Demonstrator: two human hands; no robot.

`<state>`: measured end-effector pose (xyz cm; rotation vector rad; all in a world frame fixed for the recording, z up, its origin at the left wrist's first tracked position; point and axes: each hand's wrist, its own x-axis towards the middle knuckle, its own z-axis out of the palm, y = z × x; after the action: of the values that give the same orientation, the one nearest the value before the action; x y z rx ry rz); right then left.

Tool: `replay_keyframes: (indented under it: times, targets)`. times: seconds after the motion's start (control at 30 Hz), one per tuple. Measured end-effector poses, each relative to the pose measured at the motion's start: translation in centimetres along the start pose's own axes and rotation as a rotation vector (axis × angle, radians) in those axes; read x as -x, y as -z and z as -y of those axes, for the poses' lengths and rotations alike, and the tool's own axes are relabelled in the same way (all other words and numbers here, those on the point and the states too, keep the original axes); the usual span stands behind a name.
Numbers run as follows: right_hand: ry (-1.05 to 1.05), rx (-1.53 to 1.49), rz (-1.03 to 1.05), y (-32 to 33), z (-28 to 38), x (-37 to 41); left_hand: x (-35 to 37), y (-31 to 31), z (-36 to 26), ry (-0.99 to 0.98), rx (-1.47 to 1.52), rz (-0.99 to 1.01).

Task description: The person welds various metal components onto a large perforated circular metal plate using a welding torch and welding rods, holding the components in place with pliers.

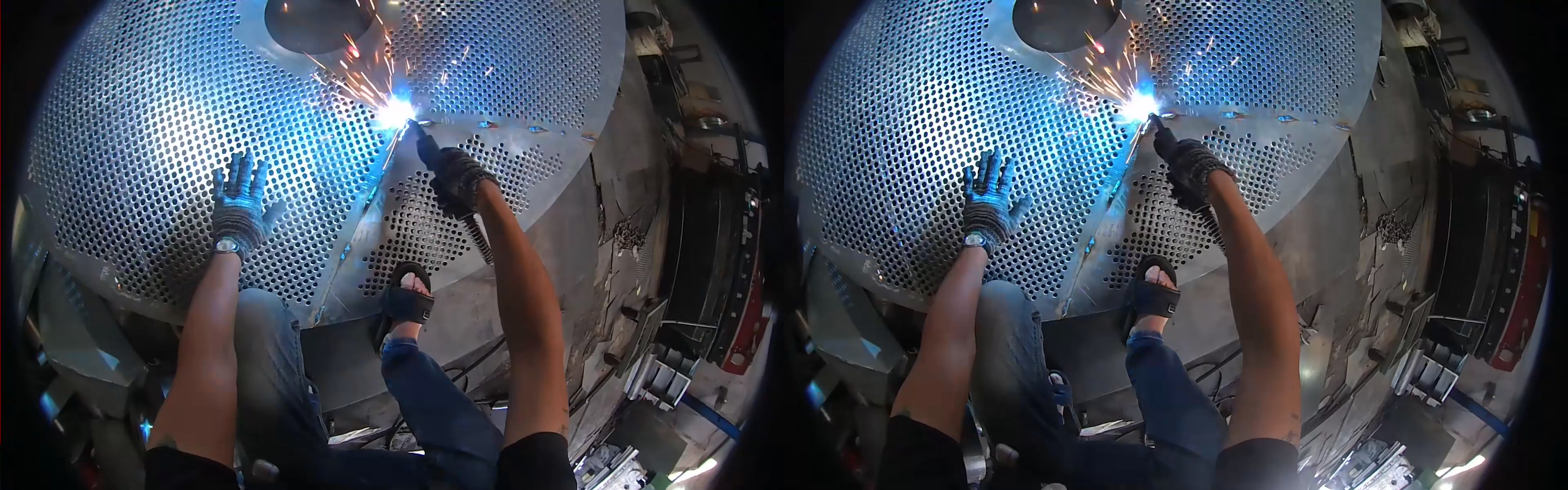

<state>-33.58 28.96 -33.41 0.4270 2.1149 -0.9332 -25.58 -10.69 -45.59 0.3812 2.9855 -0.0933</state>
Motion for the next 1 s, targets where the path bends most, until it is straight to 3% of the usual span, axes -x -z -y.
replay_keyframes:
  times: [0.1, 0.23, 0.3, 0.5, 0.6, 0.73, 0.83, 0.9, 0.93, 0.97, 1.0]
  targets:
    - [-0.259, 0.092, -0.001, 0.1, 3.4, 2.4, -0.1, 0.1, -0.1, 0.022, 0.006, 0.053]
    - [-0.161, 0.060, -0.049, -0.4, -1.0, -0.8, -0.2, -0.1, 0.1, 0.021, -0.036, 0.073]
    - [-0.256, -0.236, -0.086, -0.7, -0.9, -0.3, -0.4, -0.4, 0.2, 0.028, -0.054, 0.095]
    - [-0.254, -0.543, 0.019, -1.1, -2.9, -1.4, -0.1, -0.1, 0.2, 0.017, -0.048, 0.061]
    - [-0.217, -0.569, 0.008, -1.5, -3.2, -1.2, -0.2, 1.0, -0.1, 0.026, -0.070, 0.133]
    - [-0.240, -0.489, -0.038, -1.6, -2.7, -1.3, -0.2, 0.0, 0.2, 0.019, -0.050, 0.073]
    - [-0.087, -0.395, -0.176, -1.8, -3.1, -1.7, -0.6, 0.7, 0.1, 0.033, -0.078, 0.162]
    - [-0.179, -0.389, -0.122, -1.8, -1.7, -0.5, -0.6, 0.9, 0.0, 0.037, -0.087, 0.175]
    - [-0.180, -0.390, -0.122, -2.0, -3.9, -2.8, -0.6, 1.0, -0.1, 0.039, -0.095, 0.188]
    - [-0.051, -0.226, -0.108, -2.4, -3.4, -3.4, -0.6, 0.8, -0.1, 0.036, -0.095, 0.187]
    - [-0.106, -0.270, -0.096, -2.5, -3.6, -3.2, -0.4, 0.6, -0.1, 0.034, -0.063, 0.154]
